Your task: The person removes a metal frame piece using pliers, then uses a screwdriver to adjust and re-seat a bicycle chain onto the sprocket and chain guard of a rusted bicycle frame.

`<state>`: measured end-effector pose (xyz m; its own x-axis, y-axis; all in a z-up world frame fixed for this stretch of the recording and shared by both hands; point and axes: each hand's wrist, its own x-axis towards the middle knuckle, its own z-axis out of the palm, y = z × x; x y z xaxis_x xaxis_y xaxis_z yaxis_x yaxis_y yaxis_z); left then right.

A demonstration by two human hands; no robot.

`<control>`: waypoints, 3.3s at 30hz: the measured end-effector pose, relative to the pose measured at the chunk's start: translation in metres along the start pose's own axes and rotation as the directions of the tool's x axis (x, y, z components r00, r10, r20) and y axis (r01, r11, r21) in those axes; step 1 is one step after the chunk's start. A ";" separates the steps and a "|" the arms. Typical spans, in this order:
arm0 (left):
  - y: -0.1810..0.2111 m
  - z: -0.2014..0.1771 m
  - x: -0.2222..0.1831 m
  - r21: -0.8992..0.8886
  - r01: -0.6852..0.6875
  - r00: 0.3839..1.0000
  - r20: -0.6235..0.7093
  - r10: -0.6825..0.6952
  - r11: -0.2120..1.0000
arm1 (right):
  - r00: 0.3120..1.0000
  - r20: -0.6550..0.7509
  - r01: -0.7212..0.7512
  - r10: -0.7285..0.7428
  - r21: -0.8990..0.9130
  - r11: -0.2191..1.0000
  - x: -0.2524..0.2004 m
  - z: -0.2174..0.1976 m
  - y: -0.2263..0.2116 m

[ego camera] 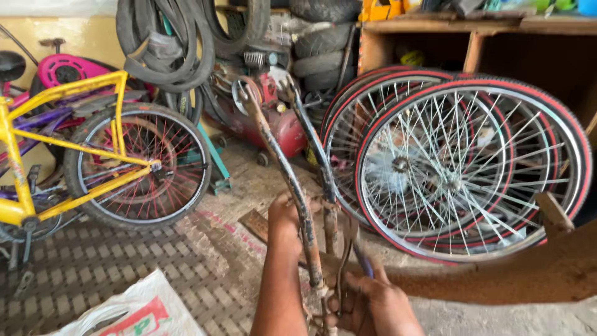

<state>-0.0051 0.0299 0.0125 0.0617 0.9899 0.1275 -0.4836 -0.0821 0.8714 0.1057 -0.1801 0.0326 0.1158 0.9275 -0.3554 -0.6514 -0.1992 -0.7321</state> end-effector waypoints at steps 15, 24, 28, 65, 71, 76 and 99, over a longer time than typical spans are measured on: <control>0.027 0.016 0.009 -0.006 0.183 0.982 -0.047 -0.183 0.983 | 0.991 0.032 0.126 -0.126 0.012 0.992 -0.001 0.018 -0.021; 0.033 0.015 0.016 -0.082 0.183 0.979 0.109 -0.174 0.980 | 0.876 0.398 0.285 -0.271 0.024 0.958 0.006 0.005 -0.023; 0.034 0.015 0.001 -0.106 0.151 0.974 0.184 -0.130 0.983 | 0.792 0.542 0.276 -0.282 0.093 0.957 0.005 0.000 -0.030; 0.189 0.048 0.138 -0.234 -0.520 0.852 -0.079 0.517 0.821 | 0.739 0.388 0.661 -0.551 -0.259 0.704 0.146 -0.136 -0.008; 0.282 0.049 0.082 -0.084 -0.689 0.704 0.162 0.692 0.720 | 0.804 0.162 0.549 -0.572 -0.573 0.609 0.121 -0.108 -0.026; 0.272 0.096 -0.004 0.323 -0.868 0.490 0.419 0.764 0.378 | 0.689 0.145 0.605 -0.710 -0.655 0.453 0.032 -0.077 -0.061; 0.007 0.207 -0.256 -0.224 -0.284 0.736 0.572 0.362 0.932 | 0.427 -0.237 0.690 -0.873 -0.539 0.484 -0.276 -0.159 -0.085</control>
<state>0.1562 -0.2475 0.0844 0.3700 0.6326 0.6804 -0.6640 -0.3321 0.6699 0.2482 -0.4692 0.1003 0.7955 0.4950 0.3497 0.1688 0.3732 -0.9122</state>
